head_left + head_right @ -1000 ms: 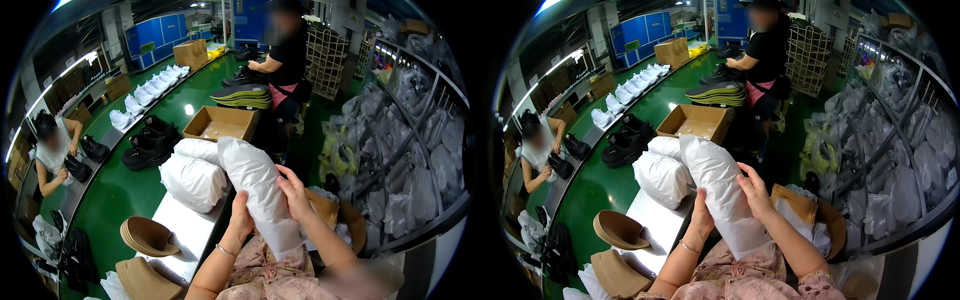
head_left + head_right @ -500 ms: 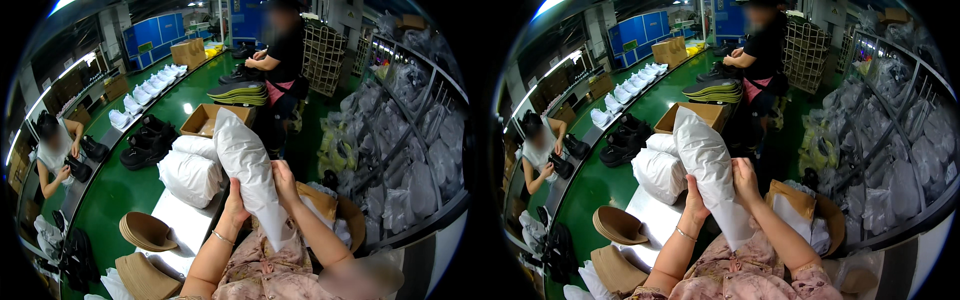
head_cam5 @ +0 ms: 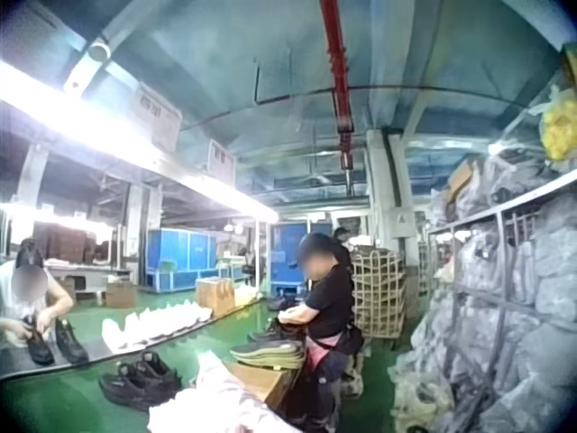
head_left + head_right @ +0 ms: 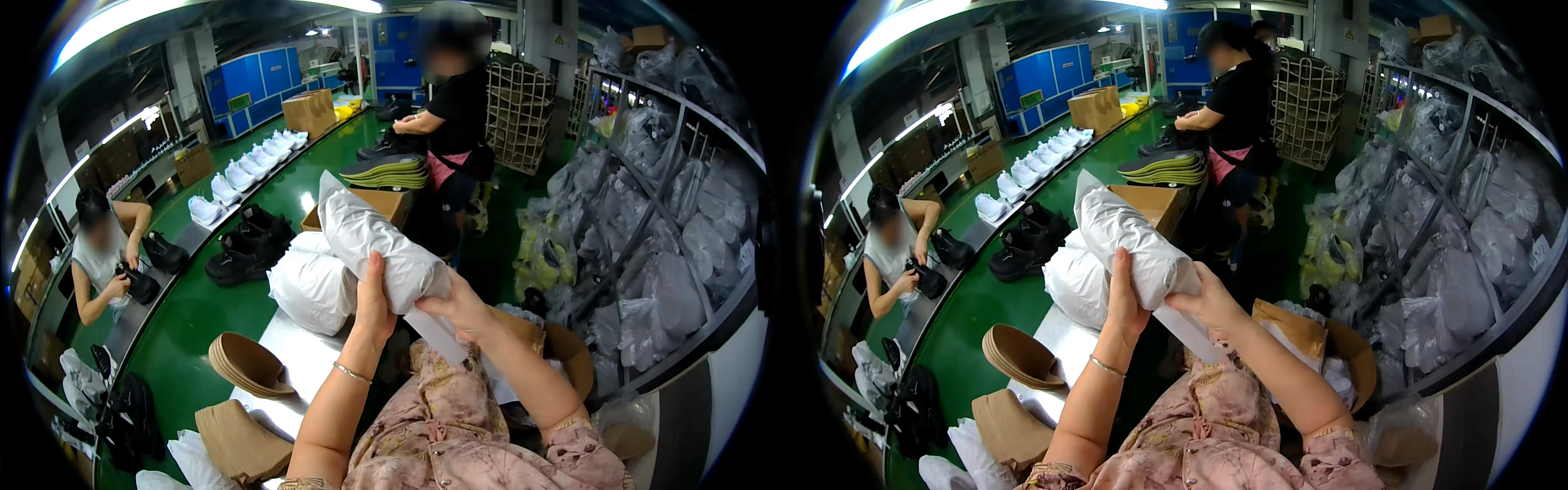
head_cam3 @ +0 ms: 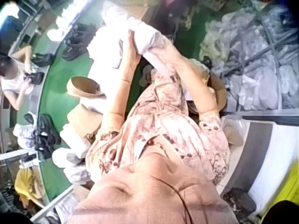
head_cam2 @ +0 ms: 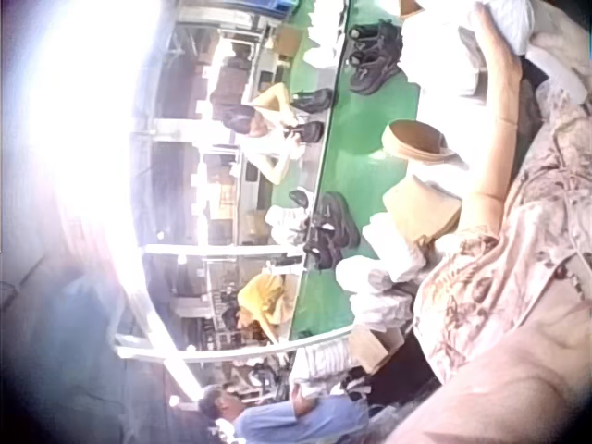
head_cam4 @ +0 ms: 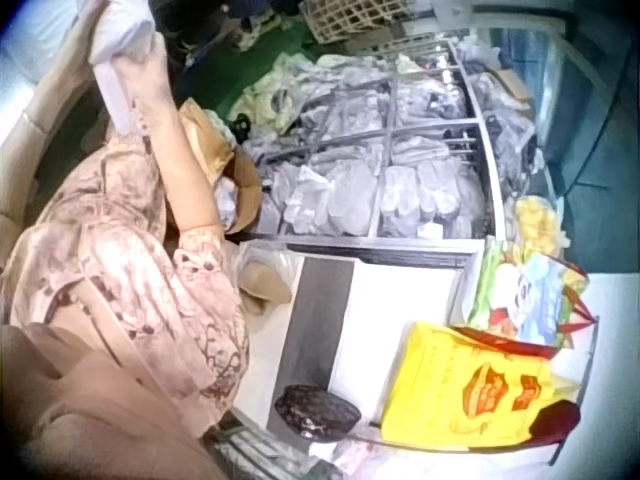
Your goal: The person wraps shoe lasts in paper and inserts them into shoes on a workbench.
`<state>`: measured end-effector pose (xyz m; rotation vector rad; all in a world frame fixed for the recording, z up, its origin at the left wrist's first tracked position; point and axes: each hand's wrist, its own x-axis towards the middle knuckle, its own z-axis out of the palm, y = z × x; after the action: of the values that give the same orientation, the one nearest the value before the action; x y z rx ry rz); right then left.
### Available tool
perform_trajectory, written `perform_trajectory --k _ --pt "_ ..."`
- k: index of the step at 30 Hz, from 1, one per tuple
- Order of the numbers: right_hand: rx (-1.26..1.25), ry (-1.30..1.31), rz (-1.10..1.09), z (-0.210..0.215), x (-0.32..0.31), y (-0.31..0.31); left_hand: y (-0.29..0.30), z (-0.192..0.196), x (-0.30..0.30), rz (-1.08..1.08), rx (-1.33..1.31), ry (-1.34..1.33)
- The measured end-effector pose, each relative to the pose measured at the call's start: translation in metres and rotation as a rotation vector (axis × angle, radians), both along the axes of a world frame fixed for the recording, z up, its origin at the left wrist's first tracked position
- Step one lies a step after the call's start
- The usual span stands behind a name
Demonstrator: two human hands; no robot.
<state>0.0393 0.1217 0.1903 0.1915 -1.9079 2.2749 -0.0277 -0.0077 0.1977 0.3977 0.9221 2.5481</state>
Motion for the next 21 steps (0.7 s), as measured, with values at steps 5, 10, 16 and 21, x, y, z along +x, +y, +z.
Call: perform_trajectory --k 5,10,16,21 --pt "0.292 0.182 -0.407 0.010 0.009 -0.025 -0.005 0.013 0.010 0.050 0.063 0.044" --pt "0.461 0.413 -0.866 0.020 0.018 -0.069 -0.004 0.020 0.014 0.081 0.184 -0.029" --pt "0.801 0.866 -1.016 -0.009 -0.013 -0.064 0.001 0.025 0.009 0.045 0.251 -0.081" --pt "0.854 0.679 -0.972 -0.002 -0.027 -0.081 -0.011 0.020 -0.014 0.130 0.157 -0.048"
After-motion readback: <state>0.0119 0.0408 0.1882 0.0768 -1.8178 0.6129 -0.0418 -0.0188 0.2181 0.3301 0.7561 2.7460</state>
